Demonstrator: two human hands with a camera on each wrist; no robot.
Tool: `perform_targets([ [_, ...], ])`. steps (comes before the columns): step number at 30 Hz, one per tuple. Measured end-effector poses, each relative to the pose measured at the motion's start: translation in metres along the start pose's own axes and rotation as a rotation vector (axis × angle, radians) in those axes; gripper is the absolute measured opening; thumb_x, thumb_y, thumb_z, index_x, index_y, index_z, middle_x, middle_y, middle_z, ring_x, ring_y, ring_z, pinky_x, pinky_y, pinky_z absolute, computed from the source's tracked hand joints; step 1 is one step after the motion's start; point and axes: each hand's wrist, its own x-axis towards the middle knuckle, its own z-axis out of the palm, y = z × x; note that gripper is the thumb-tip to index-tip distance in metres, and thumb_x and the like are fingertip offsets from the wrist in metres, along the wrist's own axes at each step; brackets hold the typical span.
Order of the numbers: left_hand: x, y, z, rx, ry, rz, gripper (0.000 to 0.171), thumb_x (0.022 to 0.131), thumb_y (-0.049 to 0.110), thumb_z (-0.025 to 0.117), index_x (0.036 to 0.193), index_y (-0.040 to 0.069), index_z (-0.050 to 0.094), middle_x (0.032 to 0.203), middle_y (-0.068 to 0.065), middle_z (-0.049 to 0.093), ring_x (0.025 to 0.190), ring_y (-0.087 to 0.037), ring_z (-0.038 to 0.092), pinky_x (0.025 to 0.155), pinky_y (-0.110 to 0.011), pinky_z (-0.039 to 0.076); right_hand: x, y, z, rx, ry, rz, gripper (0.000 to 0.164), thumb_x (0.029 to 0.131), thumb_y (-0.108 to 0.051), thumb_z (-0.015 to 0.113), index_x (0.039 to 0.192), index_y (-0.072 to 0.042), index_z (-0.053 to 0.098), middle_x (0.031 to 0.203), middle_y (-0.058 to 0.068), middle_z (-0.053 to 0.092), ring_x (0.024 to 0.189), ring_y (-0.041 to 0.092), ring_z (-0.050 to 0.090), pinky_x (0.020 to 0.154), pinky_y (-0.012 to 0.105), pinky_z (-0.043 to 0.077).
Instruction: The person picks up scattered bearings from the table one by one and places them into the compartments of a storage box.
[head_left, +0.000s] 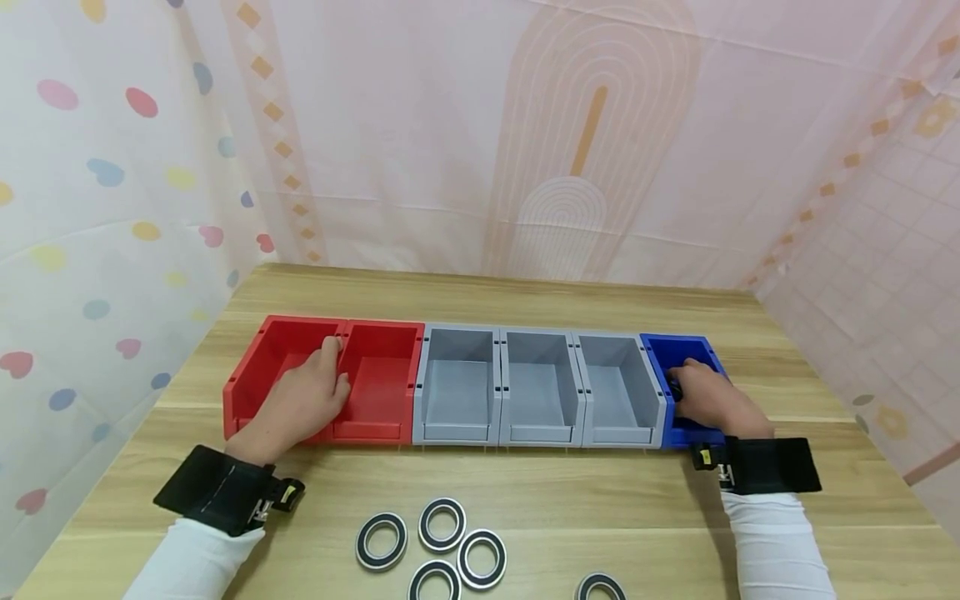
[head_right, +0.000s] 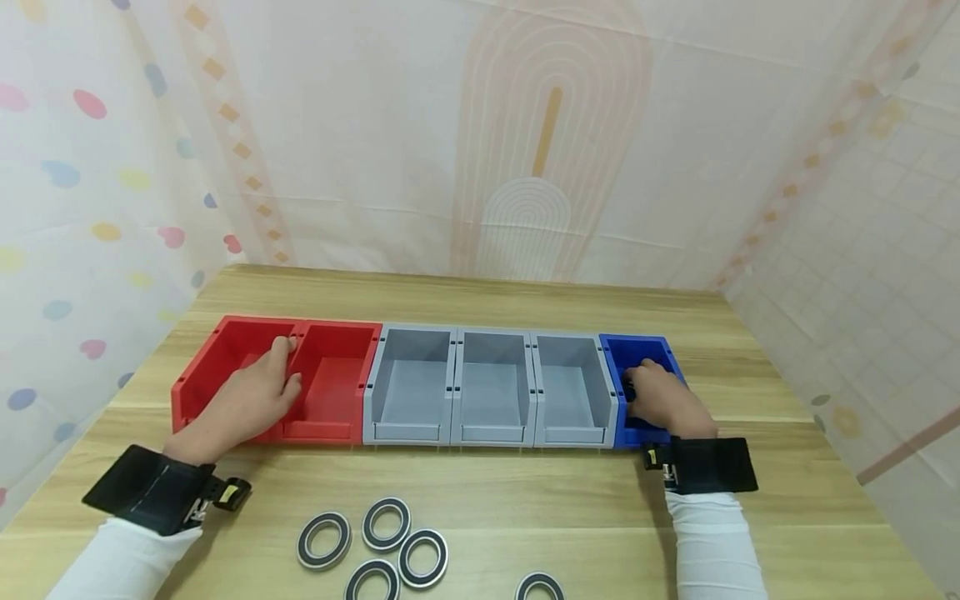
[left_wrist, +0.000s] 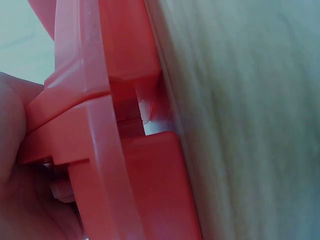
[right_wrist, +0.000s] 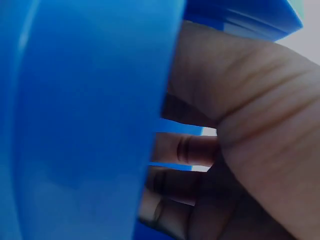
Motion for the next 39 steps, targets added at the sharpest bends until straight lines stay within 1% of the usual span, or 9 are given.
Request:
perform_targets([
  [3,0.000,0.000,0.000,0.002,0.002,-0.002,0.044,0.086,0.009,0.064,0.115,-0.001,0.033,0.077,-0.010,0.048,0.047,-0.015,0.045,0.045,-0.025,0.042,0.001,0.000,0.001,-0.002,0.005,-0.014,0.031,0.068,0.002,0.066,0.098,0.011,0.064,0.083,0.017,0.058,0.081,0.033,0.056,0.073,0.050,0.047],
  [9,-0.001,0.000,-0.002,0.000,0.009,0.006,0.045,0.085,0.009,0.065,0.115,-0.001,0.034,0.077,-0.010,0.049,0.048,-0.015,0.046,0.046,-0.025,0.043,0.001,0.000,0.002,0.004,-0.002,-0.023,0.026,0.070,0.005,0.064,0.096,0.010,0.064,0.081,0.016,0.058,0.080,0.032,0.057,0.072,0.049,0.047],
  [13,-0.001,-0.001,-0.005,0.002,0.007,0.003,0.044,0.085,0.009,0.065,0.114,0.000,0.034,0.078,-0.009,0.049,0.048,-0.015,0.046,0.047,-0.025,0.044,0.001,-0.003,0.002,0.007,0.012,-0.028,0.021,0.070,0.006,0.063,0.091,0.008,0.064,0.079,0.014,0.057,0.078,0.032,0.057,0.072,0.049,0.047],
  [19,-0.001,-0.005,-0.008,0.004,0.003,-0.008,0.044,0.085,0.010,0.065,0.114,0.000,0.034,0.079,-0.009,0.050,0.049,-0.015,0.047,0.048,-0.026,0.046,0.003,-0.011,0.001,0.012,0.018,-0.008,0.013,0.075,0.006,0.059,0.087,0.007,0.063,0.079,0.017,0.058,0.079,0.035,0.059,0.074,0.052,0.046],
  [21,-0.001,-0.005,-0.008,0.006,0.003,-0.008,0.044,0.084,0.010,0.065,0.114,0.001,0.034,0.078,-0.009,0.050,0.049,-0.015,0.047,0.048,-0.026,0.046,0.004,-0.013,0.001,0.014,0.020,0.006,0.014,0.075,0.007,0.057,0.088,0.008,0.063,0.080,0.017,0.058,0.080,0.035,0.058,0.074,0.052,0.046],
  [26,0.001,-0.006,-0.006,0.008,-0.003,-0.015,0.044,0.085,0.010,0.065,0.114,0.000,0.033,0.077,-0.009,0.049,0.048,-0.015,0.047,0.047,-0.026,0.045,0.003,-0.014,0.002,-0.001,0.024,0.009,0.017,0.074,0.007,0.059,0.091,0.009,0.063,0.081,0.019,0.058,0.081,0.036,0.059,0.075,0.052,0.047],
  [32,-0.002,-0.003,0.001,-0.005,-0.016,-0.030,0.045,0.085,0.010,0.065,0.115,0.000,0.034,0.077,-0.009,0.049,0.048,-0.015,0.047,0.047,-0.026,0.044,-0.001,-0.011,0.001,-0.052,-0.029,0.027,0.018,0.076,0.006,0.062,0.093,0.009,0.063,0.081,0.019,0.059,0.082,0.037,0.060,0.076,0.052,0.047],
  [36,-0.002,-0.002,0.001,0.003,-0.011,-0.022,0.044,0.085,0.010,0.064,0.115,0.000,0.034,0.076,-0.009,0.048,0.048,-0.015,0.047,0.046,-0.026,0.044,-0.005,-0.010,-0.003,-0.026,-0.056,0.030,0.031,0.074,0.002,0.066,0.103,0.012,0.062,0.090,0.025,0.063,0.091,0.043,0.060,0.081,0.054,0.046],
  [39,0.000,-0.001,0.000,0.006,-0.005,-0.010,0.043,0.085,0.010,0.064,0.114,0.000,0.034,0.076,-0.009,0.048,0.048,-0.015,0.046,0.046,-0.026,0.043,-0.010,-0.012,-0.013,-0.001,-0.045,0.027,0.042,0.073,-0.002,0.070,0.110,0.016,0.058,0.099,0.029,0.063,0.099,0.048,0.057,0.084,0.055,0.045],
])
